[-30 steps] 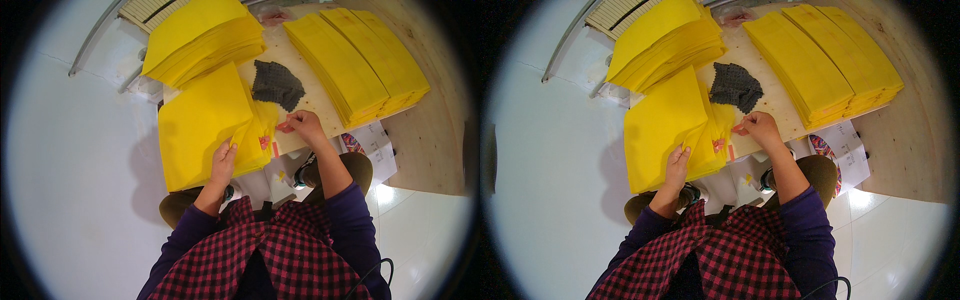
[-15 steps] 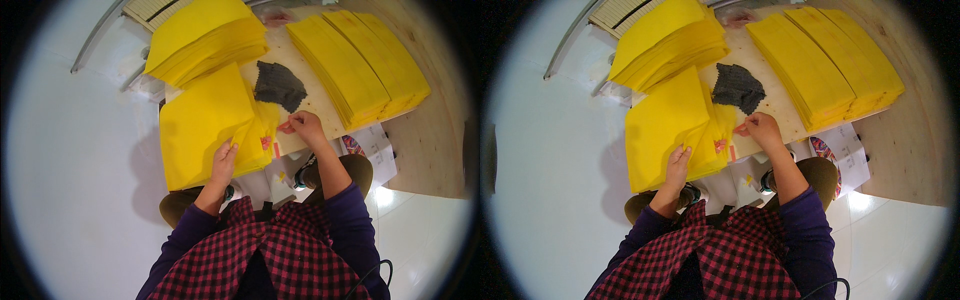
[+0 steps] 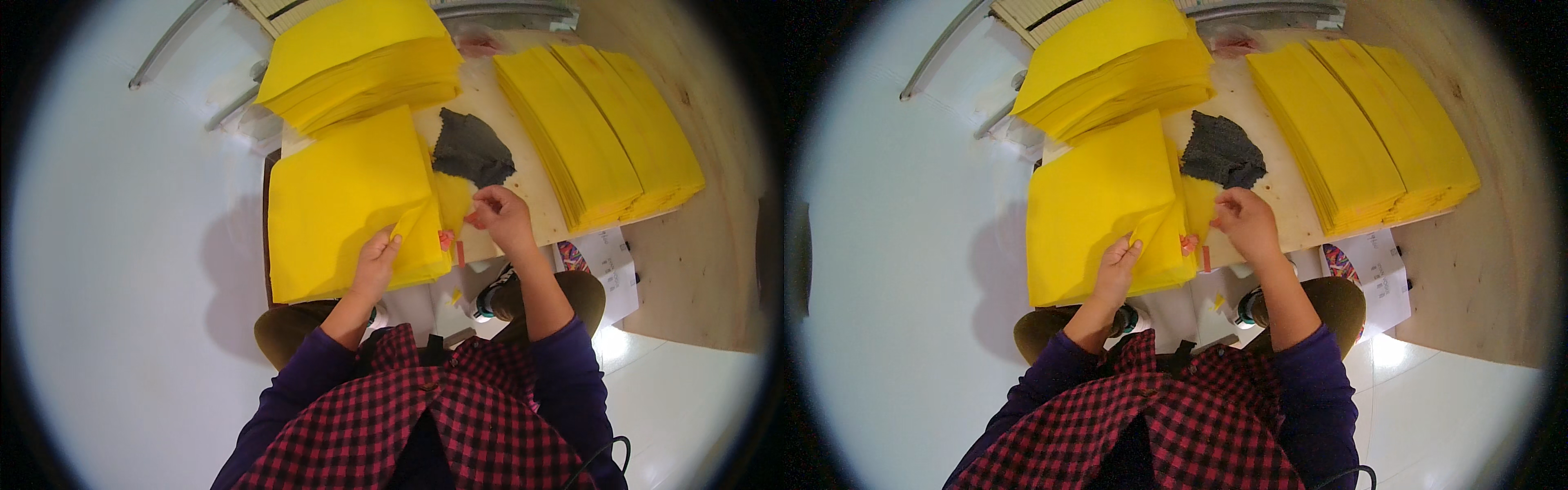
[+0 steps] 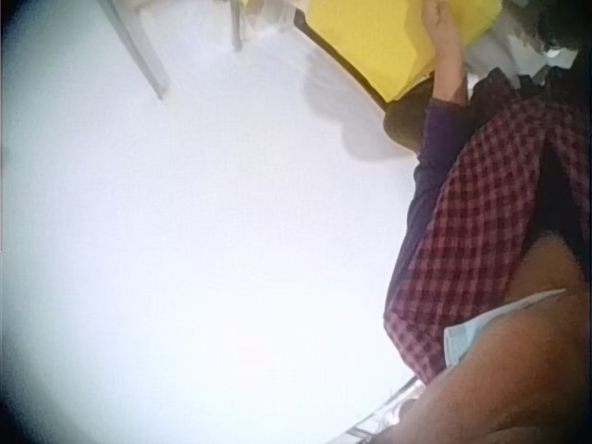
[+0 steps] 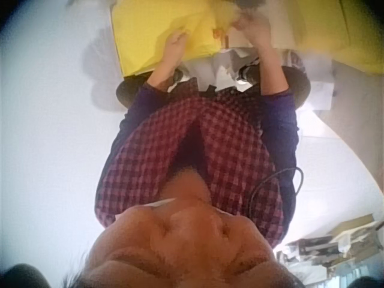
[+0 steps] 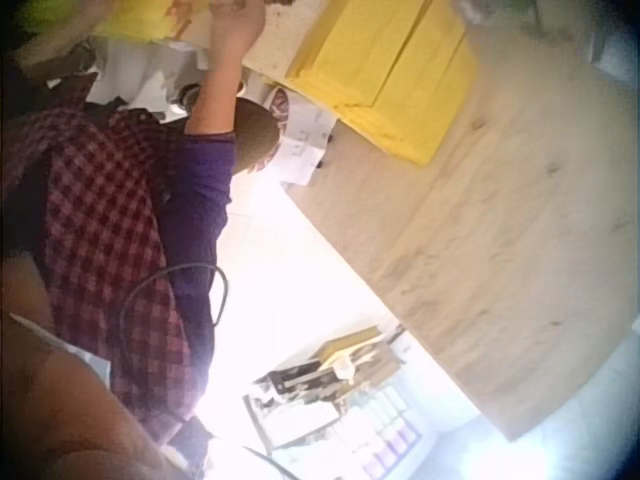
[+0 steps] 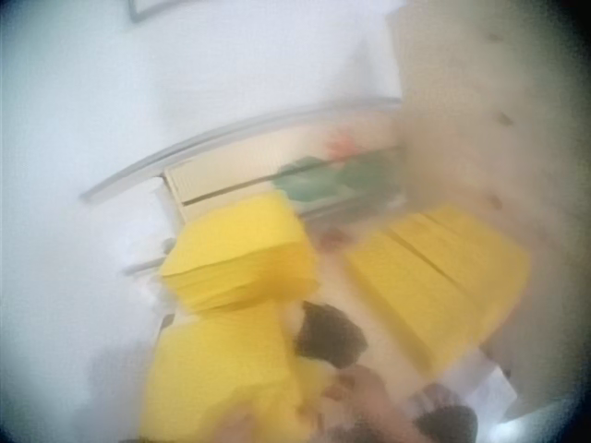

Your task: The person folds yellow cloths one by one on a table, aligning edges and pressing folds flat. The folded cloths are stacked into a neat pile on the table.

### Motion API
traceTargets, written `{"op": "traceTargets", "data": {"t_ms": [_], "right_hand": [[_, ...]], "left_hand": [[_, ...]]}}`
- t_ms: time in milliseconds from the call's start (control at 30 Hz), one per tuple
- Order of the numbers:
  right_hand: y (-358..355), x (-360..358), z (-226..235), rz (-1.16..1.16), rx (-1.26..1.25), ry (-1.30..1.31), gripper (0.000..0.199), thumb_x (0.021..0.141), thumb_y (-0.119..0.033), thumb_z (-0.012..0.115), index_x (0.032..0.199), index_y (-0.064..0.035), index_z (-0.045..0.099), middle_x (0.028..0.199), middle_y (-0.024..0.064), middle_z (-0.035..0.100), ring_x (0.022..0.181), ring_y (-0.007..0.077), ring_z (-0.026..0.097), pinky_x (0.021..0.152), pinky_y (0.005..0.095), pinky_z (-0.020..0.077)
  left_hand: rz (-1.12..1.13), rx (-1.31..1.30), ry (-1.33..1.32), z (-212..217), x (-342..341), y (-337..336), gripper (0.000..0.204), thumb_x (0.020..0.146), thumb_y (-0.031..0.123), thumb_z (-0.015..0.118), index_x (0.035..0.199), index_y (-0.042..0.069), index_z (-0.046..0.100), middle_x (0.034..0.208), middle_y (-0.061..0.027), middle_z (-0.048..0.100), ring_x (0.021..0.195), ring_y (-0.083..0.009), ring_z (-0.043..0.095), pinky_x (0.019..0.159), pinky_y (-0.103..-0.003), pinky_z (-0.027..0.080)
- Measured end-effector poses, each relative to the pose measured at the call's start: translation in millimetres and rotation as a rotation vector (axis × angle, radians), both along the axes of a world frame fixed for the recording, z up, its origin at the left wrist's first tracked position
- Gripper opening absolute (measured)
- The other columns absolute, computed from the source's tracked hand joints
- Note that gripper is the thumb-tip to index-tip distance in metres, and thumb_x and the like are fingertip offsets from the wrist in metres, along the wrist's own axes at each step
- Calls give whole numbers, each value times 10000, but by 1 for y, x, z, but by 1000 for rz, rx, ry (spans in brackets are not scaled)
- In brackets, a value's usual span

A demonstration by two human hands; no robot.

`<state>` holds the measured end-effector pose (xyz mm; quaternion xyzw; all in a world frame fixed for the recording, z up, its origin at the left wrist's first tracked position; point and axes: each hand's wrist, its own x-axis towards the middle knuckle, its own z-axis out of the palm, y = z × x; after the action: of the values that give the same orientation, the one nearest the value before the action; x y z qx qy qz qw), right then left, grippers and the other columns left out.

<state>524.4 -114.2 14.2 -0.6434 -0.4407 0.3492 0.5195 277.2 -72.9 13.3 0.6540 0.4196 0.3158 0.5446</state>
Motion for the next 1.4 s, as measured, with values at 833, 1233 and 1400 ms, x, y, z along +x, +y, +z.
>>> {"op": "traceTargets", "data": {"t_ms": [833,1233,1400], "right_hand": [[41,-59,38,482,-180,-403,181,761,-41,660,938,-7,647,809,133,654,769,219,646,709,305,498],[47,-51,8,376,-33,-175,251,841,-75,646,1087,-27,634,925,127,680,792,165,657,722,265,510],[48,-50,7,384,-112,96,267,884,7,592,1149,39,585,1057,79,667,931,137,624,833,253,479]], "left_hand": [[-77,348,125,5,-3,2,403,809,61,614,1200,-18,553,1146,-193,600,1081,-337,558,953,-369,420],[144,738,752,28,-149,5,471,744,55,622,1212,55,568,1122,-167,621,1066,-344,561,941,-453,410],[318,507,609,22,-210,25,540,725,-41,687,1246,36,568,1078,-141,651,1062,-291,589,962,-382,437]]}}
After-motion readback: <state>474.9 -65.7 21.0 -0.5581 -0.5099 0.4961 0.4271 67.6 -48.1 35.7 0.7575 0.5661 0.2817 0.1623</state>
